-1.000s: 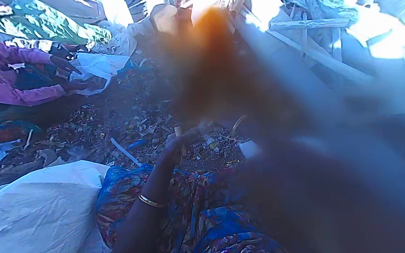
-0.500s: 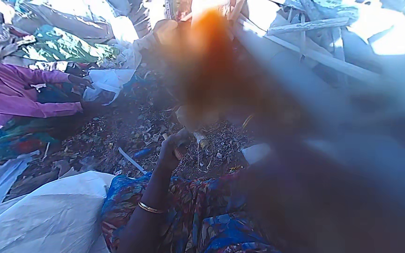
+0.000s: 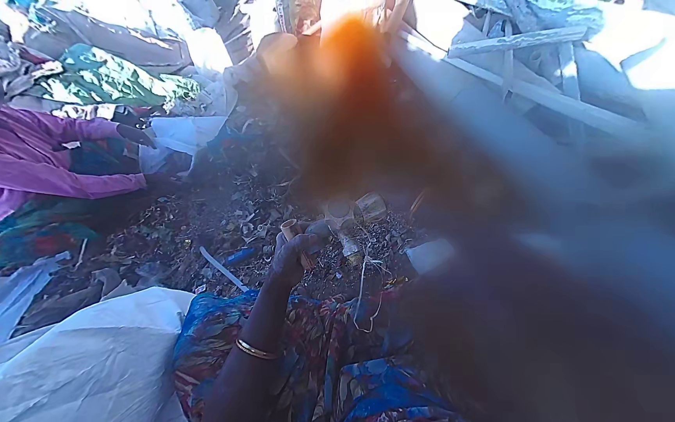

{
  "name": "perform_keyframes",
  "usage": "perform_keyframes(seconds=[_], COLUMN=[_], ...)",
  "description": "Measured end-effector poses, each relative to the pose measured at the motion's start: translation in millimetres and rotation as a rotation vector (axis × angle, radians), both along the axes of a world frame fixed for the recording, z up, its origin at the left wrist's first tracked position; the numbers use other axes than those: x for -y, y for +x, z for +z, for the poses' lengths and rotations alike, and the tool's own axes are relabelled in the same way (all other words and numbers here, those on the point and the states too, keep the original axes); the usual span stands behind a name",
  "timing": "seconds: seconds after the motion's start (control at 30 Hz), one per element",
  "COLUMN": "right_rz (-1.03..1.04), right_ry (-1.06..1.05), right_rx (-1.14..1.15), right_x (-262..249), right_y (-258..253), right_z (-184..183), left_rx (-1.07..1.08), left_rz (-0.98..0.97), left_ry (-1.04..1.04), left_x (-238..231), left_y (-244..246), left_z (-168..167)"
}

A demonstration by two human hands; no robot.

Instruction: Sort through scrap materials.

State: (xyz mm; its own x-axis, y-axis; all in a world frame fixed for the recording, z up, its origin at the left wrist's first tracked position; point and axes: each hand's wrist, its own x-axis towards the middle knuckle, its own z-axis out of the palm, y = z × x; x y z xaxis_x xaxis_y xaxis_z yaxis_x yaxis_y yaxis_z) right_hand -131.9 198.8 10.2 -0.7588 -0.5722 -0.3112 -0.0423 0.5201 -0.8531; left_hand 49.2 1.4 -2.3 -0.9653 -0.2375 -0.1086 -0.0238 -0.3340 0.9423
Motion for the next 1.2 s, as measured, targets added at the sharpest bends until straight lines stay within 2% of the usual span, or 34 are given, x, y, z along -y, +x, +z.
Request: perform_keyframes(seconds=[0.1,0.2,0.23,0.27,0.37,0.43,0.5,0.57,0.63,0.7,0.73,0.83,0.93,1.0,1.13,1.2], right_rz=[-0.036,0.222,0.222,0.130,0.209,0.211,0.304,0.343,0.329,0.330,0.318,0.208,-0.018,-0.242,-0.593,-0.731], right_ry=[-0.272,-0.403,-0.354,-0.241,-0.233,-0.133,0.042,0.134,0.143,0.111,0.094,0.033,-0.154,-0.279,-0.598,-0.684], right_rx=[0.333,0.499,0.502,0.483,0.488,0.431,0.350,0.300,0.293,0.274,0.264,0.203,0.144,0.101,0.020,-0.024], right_x=[-8.6,-16.1,-13.1,-4.1,11.5,19.6,19.3,15.0,9.9,4.0,1.4,-7.6,-21.5,-27.1,-45.4,-57.4], right_y=[3.4,19.9,38.0,63.3,82.2,85.1,79.0,71.5,66.0,62.0,60.9,54.1,37.8,32.1,3.2,-13.8], right_z=[-0.7,12.2,29.8,52.3,47.5,44.7,46.4,46.7,48.2,53.6,59.0,74.1,76.8,83.6,78.9,73.9], left_rx=[-0.012,-0.024,-0.025,-0.026,-0.038,0.010,0.081,0.056,0.065,0.131,0.105,-0.028,-0.011,0.001,0.003,0.002], left_rz=[0.111,0.219,0.248,0.272,0.302,0.326,0.288,0.303,0.332,0.324,0.319,0.339,0.281,0.249,0.178,0.160], left_ry=[0.062,0.110,0.121,0.127,0.031,-0.094,-0.238,-0.316,-0.350,-0.426,-0.473,-0.603,-0.629,-0.689,-0.823,-0.874], left_x=[0.7,5.2,6.5,7.4,7.9,4.4,-1.2,0.6,3.7,-0.6,3.4,21.8,22.8,21.8,20.6,18.1], left_y=[-1.9,-4.7,-5.5,-6.2,-6.6,-6.0,-1.4,-3.3,-5.8,-4.2,-5.9,-16.2,-17.0,-16.9,-17.6,-17.3], left_z=[6.3,11.1,12.5,13.2,13.0,17.5,28.2,25.0,25.5,41.0,36.5,4.3,6.2,9.0,11.9,15.1])
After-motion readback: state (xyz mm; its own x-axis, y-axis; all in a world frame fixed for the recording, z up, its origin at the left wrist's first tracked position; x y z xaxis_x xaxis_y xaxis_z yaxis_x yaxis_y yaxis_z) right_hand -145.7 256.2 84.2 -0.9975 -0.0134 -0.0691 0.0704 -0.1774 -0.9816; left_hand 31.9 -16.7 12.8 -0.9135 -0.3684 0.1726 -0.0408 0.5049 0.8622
